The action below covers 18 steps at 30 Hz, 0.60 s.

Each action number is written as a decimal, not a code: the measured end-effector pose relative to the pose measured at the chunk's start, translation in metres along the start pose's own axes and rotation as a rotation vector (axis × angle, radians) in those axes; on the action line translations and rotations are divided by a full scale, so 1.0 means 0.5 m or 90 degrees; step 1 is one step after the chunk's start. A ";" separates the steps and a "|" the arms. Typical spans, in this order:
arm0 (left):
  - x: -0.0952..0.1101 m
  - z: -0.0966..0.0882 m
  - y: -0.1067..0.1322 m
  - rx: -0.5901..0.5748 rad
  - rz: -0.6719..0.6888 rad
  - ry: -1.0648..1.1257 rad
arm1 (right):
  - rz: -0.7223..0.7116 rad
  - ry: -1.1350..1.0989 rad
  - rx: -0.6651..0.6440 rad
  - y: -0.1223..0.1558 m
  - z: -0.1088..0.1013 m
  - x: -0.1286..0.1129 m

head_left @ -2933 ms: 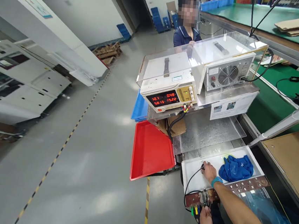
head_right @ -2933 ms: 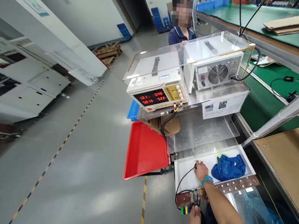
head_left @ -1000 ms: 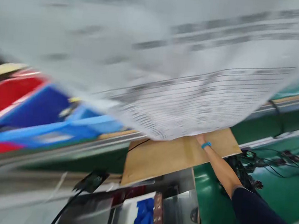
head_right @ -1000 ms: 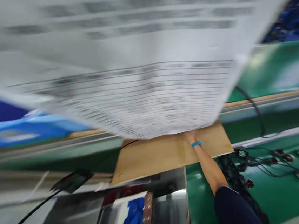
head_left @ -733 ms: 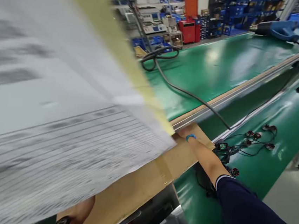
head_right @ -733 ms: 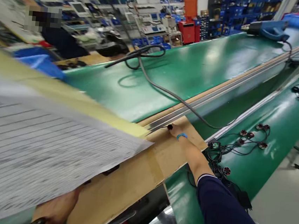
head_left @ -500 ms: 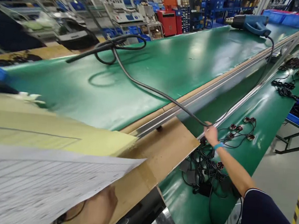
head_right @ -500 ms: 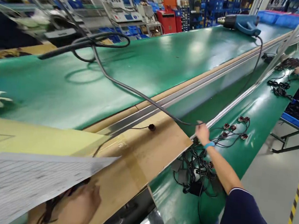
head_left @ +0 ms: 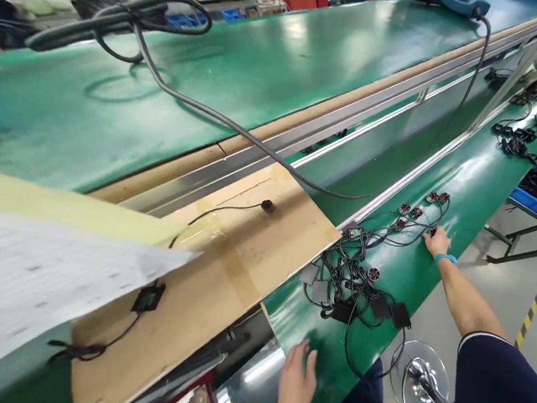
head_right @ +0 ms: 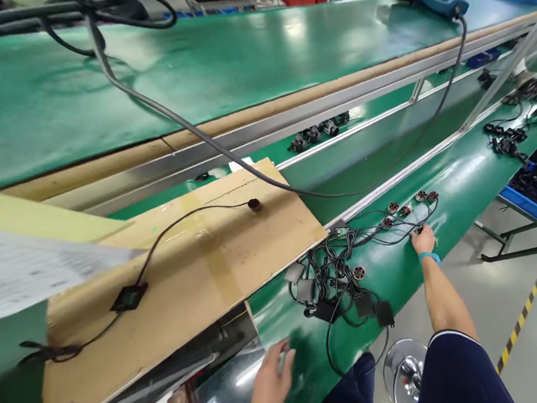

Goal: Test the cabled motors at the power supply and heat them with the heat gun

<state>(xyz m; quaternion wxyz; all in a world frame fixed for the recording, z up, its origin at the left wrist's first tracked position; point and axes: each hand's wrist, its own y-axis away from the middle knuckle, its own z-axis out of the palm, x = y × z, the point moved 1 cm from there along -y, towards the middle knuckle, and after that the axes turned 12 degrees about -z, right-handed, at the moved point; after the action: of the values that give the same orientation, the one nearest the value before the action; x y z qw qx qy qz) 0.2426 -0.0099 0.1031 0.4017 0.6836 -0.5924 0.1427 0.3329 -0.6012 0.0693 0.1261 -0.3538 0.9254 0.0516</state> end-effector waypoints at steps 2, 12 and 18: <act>0.046 0.064 0.027 -0.050 -0.050 0.021 | 0.021 -0.002 0.034 0.050 -0.009 -0.018; 0.136 0.223 0.094 -0.138 -0.232 0.330 | -0.679 -0.140 -0.407 0.327 0.020 -0.215; 0.315 0.098 0.286 -0.341 -0.206 0.711 | -0.555 -0.396 -0.041 0.345 -0.191 -0.262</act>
<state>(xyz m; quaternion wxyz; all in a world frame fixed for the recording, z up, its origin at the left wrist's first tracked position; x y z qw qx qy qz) 0.1372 -0.1513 0.2318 0.8234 0.4629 -0.1982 0.2618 0.2930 -0.4063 0.1976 0.3935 -0.6771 0.6092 0.1252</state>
